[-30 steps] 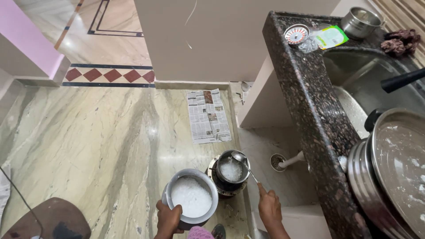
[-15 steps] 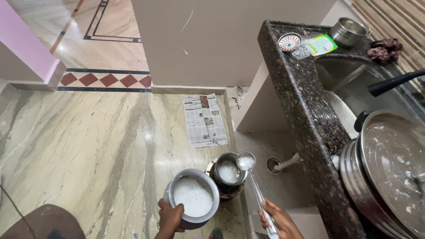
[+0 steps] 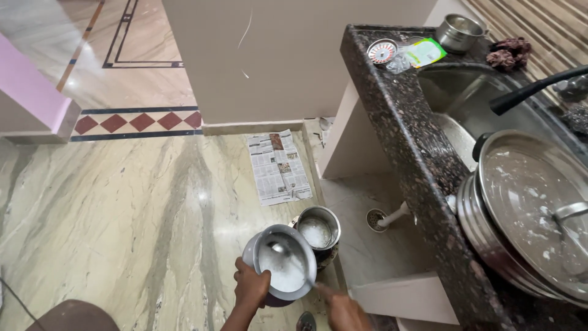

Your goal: The person kneels on the kitchen floor holding a metal tray in one hand and uses a long ladle to scoop white batter from a steel pot, transferring it into a small steel vessel. They repeatedly ladle and stir the batter in the vessel, at one point reaching toward the counter.

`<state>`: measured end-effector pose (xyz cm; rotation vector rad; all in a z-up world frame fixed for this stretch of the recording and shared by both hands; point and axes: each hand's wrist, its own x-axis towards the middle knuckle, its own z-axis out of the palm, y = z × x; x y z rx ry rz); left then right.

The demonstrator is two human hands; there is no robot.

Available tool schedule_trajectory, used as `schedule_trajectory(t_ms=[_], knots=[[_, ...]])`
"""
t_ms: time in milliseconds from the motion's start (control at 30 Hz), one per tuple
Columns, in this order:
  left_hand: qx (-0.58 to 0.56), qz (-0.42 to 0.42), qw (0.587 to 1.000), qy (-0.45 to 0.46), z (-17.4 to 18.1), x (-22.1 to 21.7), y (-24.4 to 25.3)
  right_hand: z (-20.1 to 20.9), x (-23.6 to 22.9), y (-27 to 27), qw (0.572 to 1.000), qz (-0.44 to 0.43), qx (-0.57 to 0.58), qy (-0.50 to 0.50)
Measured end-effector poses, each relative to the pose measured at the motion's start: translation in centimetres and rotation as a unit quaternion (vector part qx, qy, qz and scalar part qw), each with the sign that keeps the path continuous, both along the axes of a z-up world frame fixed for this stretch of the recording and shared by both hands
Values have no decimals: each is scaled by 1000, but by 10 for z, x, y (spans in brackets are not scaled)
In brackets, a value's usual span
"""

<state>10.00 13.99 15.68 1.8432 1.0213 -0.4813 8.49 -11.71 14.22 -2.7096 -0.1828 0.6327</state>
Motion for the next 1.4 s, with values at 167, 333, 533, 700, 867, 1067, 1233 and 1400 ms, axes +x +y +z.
schedule_trajectory(t_ms=[167, 333, 533, 700, 867, 1067, 1233, 1400], knots=[[-16, -6, 999, 49, 14, -8, -3, -45, -2, -15, 965, 68, 222, 122], [-30, 12, 999, 13, 8, -17, 3, 1, 5, -36, 908, -87, 211, 351], [-80, 56, 995, -14, 6, -18, 1, -46, 7, -89, 822, -163, 366, 404], [-82, 51, 995, -13, 5, -10, -7, -60, 5, -113, 763, -204, 433, 434], [-70, 41, 997, 0, 2, 3, -19, -85, 7, -134, 721, -175, 492, 456], [-73, 43, 996, 15, 5, 23, -28, -53, 26, -146, 695, -313, 484, 430], [-46, 64, 997, 24, -16, 22, -25, -13, 56, -143, 715, -338, 457, 407], [-21, 98, 995, 22, -32, 4, -9, -46, 84, -121, 813, -344, 329, 336]])
